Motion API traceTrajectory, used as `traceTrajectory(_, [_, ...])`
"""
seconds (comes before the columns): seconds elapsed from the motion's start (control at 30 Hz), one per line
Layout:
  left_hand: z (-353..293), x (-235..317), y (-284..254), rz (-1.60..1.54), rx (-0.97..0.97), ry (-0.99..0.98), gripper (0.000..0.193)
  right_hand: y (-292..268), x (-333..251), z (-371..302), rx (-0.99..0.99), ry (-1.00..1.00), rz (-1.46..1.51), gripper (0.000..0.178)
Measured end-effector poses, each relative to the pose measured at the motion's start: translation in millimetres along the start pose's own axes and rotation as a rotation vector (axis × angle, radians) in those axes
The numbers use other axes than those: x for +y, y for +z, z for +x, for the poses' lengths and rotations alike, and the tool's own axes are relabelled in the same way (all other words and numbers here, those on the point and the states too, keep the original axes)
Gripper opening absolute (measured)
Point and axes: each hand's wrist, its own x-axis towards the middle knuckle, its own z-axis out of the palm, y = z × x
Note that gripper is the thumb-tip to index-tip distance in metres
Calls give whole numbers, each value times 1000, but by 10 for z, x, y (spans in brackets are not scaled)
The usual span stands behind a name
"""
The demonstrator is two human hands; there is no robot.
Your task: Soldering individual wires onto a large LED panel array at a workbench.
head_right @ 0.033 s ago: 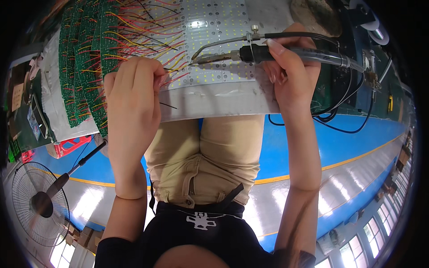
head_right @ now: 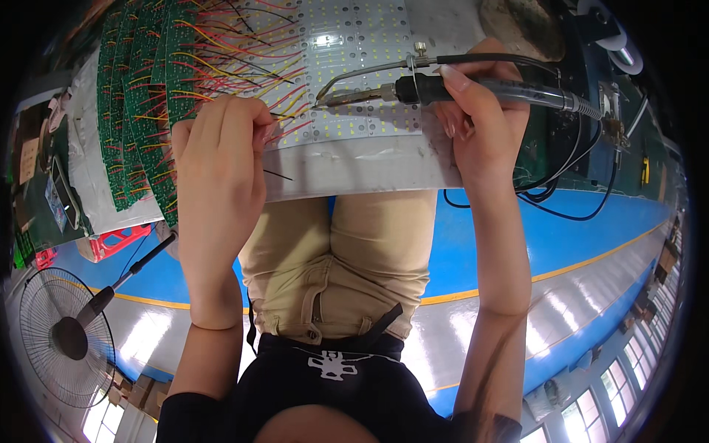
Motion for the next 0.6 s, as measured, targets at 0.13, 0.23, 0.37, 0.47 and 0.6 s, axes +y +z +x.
traceTrajectory(0.13, [2,-7,-9,53,-48,17,14,49,-21,-5,32,12,-149,10])
traceTrajectory(0.23, [2,-41,13,48,-37,55,13,52,-18,-1,18,5,-141,10])
traceTrajectory(0.37, [27,-31,62,-15,21,59,12,52,-21,-5,38,7,-170,10])
traceTrajectory(0.47, [22,-40,108,-16,90,77,11,72,-18,-22,67,23,-158,10])
traceTrajectory(0.6, [26,-58,143,-35,121,78,12,79,-21,-23,106,37,-149,10])
